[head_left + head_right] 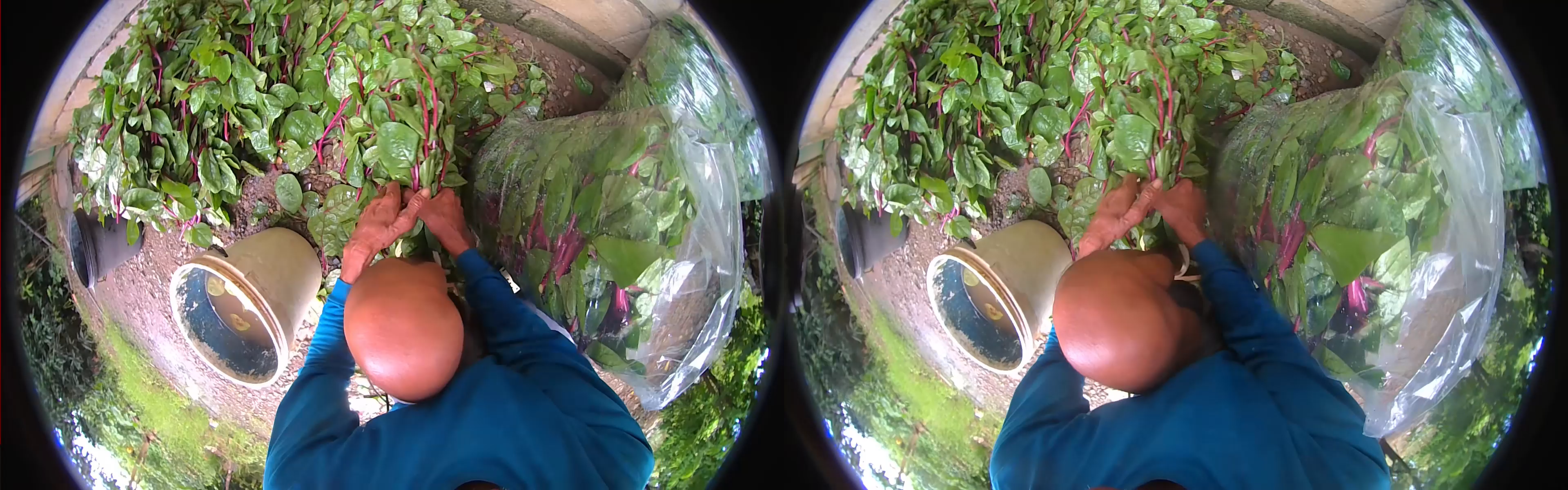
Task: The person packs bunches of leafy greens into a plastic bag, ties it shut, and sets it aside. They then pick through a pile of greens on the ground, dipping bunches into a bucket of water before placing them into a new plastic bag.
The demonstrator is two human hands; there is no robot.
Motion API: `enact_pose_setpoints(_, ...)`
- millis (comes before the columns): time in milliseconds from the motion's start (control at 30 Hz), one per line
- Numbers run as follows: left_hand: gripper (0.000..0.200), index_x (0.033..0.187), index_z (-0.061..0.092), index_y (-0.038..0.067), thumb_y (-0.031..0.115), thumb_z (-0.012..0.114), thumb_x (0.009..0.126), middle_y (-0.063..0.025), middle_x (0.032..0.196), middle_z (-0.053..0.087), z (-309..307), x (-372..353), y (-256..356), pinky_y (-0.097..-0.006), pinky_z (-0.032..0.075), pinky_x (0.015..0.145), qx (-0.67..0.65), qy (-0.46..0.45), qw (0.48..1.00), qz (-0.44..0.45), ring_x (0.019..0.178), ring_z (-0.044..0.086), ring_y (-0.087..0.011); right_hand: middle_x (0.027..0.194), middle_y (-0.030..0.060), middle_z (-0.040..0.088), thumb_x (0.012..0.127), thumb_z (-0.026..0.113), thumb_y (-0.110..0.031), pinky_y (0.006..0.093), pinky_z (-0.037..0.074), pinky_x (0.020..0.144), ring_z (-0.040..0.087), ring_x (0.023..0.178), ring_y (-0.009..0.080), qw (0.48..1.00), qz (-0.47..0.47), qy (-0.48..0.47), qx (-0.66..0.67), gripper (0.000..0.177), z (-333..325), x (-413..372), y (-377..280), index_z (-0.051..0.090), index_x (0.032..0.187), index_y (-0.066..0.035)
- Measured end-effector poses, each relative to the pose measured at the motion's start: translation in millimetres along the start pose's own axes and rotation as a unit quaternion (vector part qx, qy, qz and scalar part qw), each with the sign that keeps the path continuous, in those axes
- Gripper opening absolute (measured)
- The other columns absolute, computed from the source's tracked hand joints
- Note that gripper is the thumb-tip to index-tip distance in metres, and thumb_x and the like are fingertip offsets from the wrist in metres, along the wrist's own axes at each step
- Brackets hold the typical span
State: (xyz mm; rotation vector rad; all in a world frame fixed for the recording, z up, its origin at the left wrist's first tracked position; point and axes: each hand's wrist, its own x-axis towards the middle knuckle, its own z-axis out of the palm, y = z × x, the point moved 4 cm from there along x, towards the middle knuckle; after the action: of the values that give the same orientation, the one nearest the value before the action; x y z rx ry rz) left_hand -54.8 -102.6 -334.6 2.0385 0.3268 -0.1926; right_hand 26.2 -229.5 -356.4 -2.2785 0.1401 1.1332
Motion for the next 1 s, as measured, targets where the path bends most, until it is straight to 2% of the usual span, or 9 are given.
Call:
enact_pose_setpoints(133, 0.072, 0.105, 0.052, -0.008, 0.061, 0.063, 0.085, -0.0304, 0.110, 0.060, -9.6, 7.4, 15.0, -0.0474, 0.043, 0.093, -0.040, -0.033, 0.974, -0.221, 0.107, 0.058, -0.0405, 0.094, 0.0244, 0.069, 0.068, 0.076, -0.056, 0.0510, 0.051, 0.078, 0.066, 0.090, 0.0424, 0.988, -0.135, 0.060, -0.049, 0.064, 11.6, -4.4, 3.0, 0.066, 0.094, 0.002)
enact_pose_setpoints(300, 0.093, 0.129, 0.045, -0.013, 0.065, 0.063, 0.081, -0.0346, 0.127, 0.053, -16.7, -14.0, -27.9, -0.0438, 0.038, 0.106, 0.021, -0.008, 0.998, -0.055, 0.123, 0.050, -0.0445, 0.091, 0.0162, 0.069, 0.074, 0.073, -0.048, 0.0452, 0.050, 0.081, 0.066, 0.091, 0.0348, 0.961, -0.253, -0.099, -0.054, 0.051, 8.0, -8.0, -11.7, 0.067, 0.098, -0.003)
enact_pose_setpoints(367, 0.102, 0.137, 0.036, -0.015, 0.065, 0.064, 0.079, -0.0355, 0.137, 0.045, -20.8, -16.6, -40.8, -0.0418, 0.033, 0.111, -0.006, 0.009, 0.998, -0.068, 0.131, 0.043, -0.0436, 0.119, 0.0120, 0.063, 0.084, 0.064, -0.048, 0.0500, 0.047, 0.088, 0.058, 0.106, 0.0280, 0.913, -0.191, -0.331, 0.146, 0.053, 7.5, -17.7, -21.2, 0.060, 0.116, -0.006)
enact_pose_setpoints(400, 0.106, 0.139, 0.032, -0.015, 0.065, 0.064, 0.078, -0.0359, 0.140, 0.041, -24.1, -15.3, -42.8, -0.0411, 0.030, 0.113, -0.017, 0.000, 0.996, -0.088, 0.134, 0.040, -0.0432, 0.142, 0.0080, 0.049, 0.091, 0.058, -0.043, 0.0517, 0.043, 0.099, 0.044, 0.130, 0.0240, 0.883, -0.164, -0.352, 0.262, 0.054, 10.9, -18.3, -16.5, 0.052, 0.135, -0.013)
enact_pose_setpoints(567, 0.116, 0.144, 0.023, -0.018, 0.067, 0.065, 0.076, -0.0385, 0.144, 0.035, -33.8, -7.3, -18.3, -0.0415, 0.028, 0.116, 0.061, -0.082, 0.973, -0.205, 0.139, 0.035, -0.0435, 0.163, 0.0068, 0.011, 0.100, 0.051, -0.031, 0.0548, 0.030, 0.113, 0.011, 0.149, 0.0271, 0.870, -0.281, -0.327, 0.239, 0.070, 15.8, -11.3, -8.5, 0.013, 0.157, -0.020)
enact_pose_setpoints(667, 0.120, 0.144, 0.019, -0.018, 0.068, 0.065, 0.075, -0.0386, 0.144, 0.034, -30.6, -5.3, -24.9, -0.0411, 0.030, 0.115, 0.116, -0.101, 0.960, -0.234, 0.137, 0.037, -0.0436, 0.163, 0.0078, 0.011, 0.101, 0.049, -0.026, 0.0559, 0.033, 0.111, 0.010, 0.149, 0.0298, 0.853, -0.406, -0.288, 0.154, 0.067, 14.9, -18.7, -21.5, 0.012, 0.157, -0.020)
enact_pose_setpoints(733, 0.119, 0.144, 0.019, -0.018, 0.068, 0.065, 0.075, -0.0387, 0.144, 0.034, -31.3, -3.3, -27.6, -0.0410, 0.030, 0.115, 0.099, -0.097, 0.961, -0.240, 0.137, 0.037, -0.0434, 0.162, 0.0074, 0.014, 0.101, 0.049, -0.024, 0.0564, 0.037, 0.109, 0.019, 0.147, 0.0308, 0.869, -0.189, -0.374, 0.264, 0.067, 17.5, -21.2, -24.6, 0.013, 0.157, -0.021)
enact_pose_setpoints(967, 0.116, 0.143, 0.020, -0.020, 0.065, 0.062, 0.076, -0.0397, 0.140, 0.039, -25.2, -2.5, -63.4, -0.0418, 0.033, 0.112, 0.007, -0.027, 0.984, -0.174, 0.133, 0.042, -0.0443, 0.153, 0.0173, 0.034, 0.092, 0.053, -0.060, 0.0514, 0.048, 0.100, 0.032, 0.140, 0.0290, 0.898, -0.093, -0.360, 0.237, 0.080, 28.6, -23.9, -33.7, 0.042, 0.144, 0.000)
enact_pose_setpoints(1000, 0.115, 0.144, 0.019, -0.019, 0.064, 0.062, 0.076, -0.0395, 0.139, 0.040, -22.9, 0.5, -69.2, -0.0421, 0.034, 0.111, -0.015, -0.047, 0.983, -0.178, 0.132, 0.044, -0.0443, 0.132, 0.0168, 0.049, 0.085, 0.057, -0.068, 0.0500, 0.050, 0.092, 0.047, 0.122, 0.0271, 0.912, -0.112, -0.326, 0.224, 0.083, 28.4, -20.1, -34.5, 0.052, 0.133, 0.000)
